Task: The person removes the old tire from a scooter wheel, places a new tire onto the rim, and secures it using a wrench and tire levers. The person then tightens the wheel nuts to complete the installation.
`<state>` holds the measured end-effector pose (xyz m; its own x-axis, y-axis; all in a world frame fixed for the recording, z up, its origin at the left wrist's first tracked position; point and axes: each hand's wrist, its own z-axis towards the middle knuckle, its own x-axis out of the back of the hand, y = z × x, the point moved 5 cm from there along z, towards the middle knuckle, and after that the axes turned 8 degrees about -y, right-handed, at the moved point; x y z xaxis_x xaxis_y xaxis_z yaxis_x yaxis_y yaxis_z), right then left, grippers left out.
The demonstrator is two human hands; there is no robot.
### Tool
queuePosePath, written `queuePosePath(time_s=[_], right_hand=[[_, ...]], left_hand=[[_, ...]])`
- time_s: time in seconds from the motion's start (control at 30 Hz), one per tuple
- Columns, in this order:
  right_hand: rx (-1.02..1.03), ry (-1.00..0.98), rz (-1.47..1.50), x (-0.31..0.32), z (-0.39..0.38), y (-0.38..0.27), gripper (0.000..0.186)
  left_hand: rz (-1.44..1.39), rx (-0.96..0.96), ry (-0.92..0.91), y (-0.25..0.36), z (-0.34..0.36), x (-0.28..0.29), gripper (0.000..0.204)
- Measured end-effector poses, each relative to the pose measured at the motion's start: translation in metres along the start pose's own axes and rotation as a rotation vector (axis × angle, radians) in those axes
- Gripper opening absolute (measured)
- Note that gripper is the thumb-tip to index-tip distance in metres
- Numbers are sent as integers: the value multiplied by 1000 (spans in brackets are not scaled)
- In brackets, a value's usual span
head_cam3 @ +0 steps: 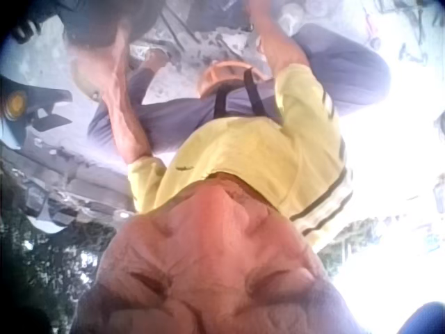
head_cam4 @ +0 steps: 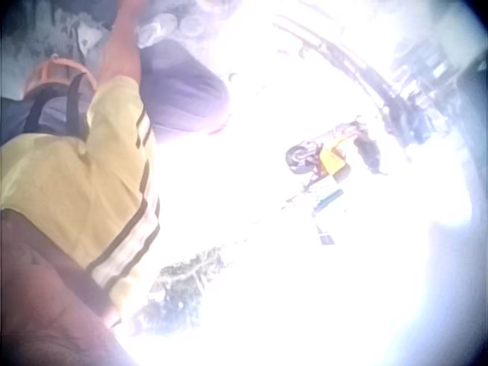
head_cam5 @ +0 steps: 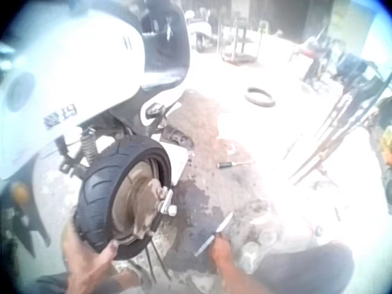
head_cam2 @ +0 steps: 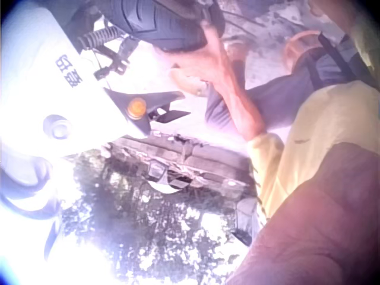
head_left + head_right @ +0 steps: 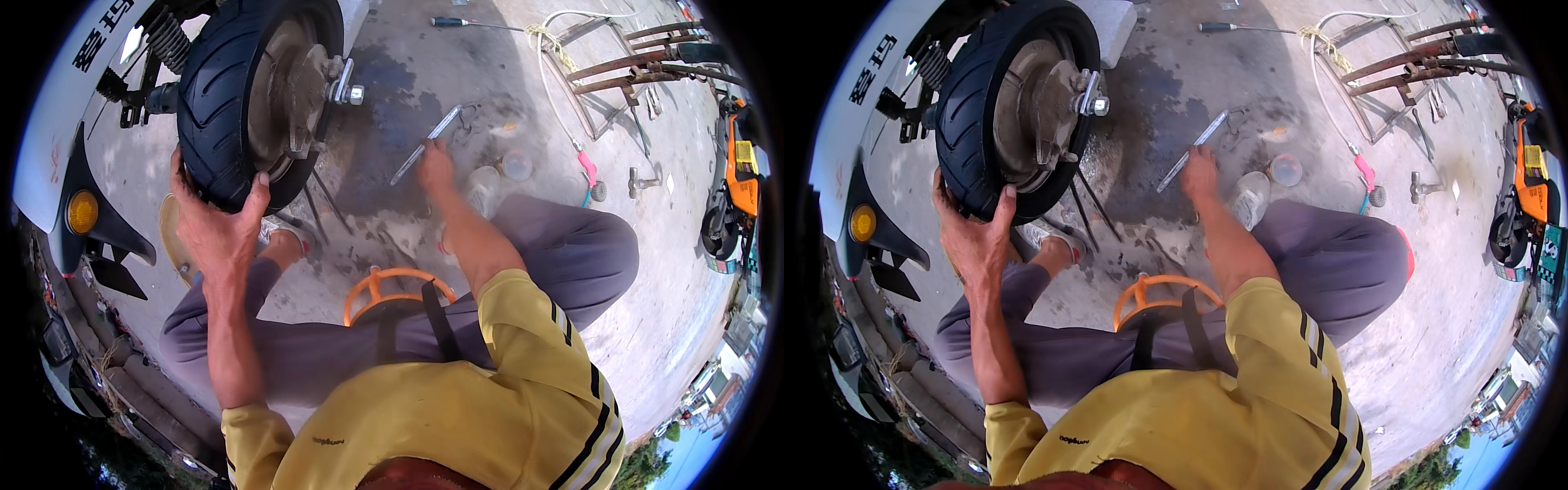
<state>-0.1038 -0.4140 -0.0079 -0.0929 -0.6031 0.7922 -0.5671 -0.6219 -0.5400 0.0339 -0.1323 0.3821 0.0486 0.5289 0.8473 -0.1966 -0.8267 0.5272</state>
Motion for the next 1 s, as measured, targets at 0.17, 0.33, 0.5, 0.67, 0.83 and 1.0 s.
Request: queuePosePath(time_s=[0.17,0.33,0.5,0.67,0.83,1.0], right_hand=[[117,-159,-477,17,39,-6,33],[424,-308,-749,31,54,-10,37],[794,-271,-764,38,47,-13,31],[412,-34,-243,70,69,-50,29],[-55,-374,-251,17,85,53,23],[-408,-74,895,45,4,-16,29]], left_hand=[[107,-56,52,17,16,7,104],[234,-131,68,26,18,6,102],[253,-68,23,30,19,5,103],[172,-35,7,16,6,8,109],[148,-134,-50,20,-2,-9,125],[218,-27,-20,11,-24,-6,127]])
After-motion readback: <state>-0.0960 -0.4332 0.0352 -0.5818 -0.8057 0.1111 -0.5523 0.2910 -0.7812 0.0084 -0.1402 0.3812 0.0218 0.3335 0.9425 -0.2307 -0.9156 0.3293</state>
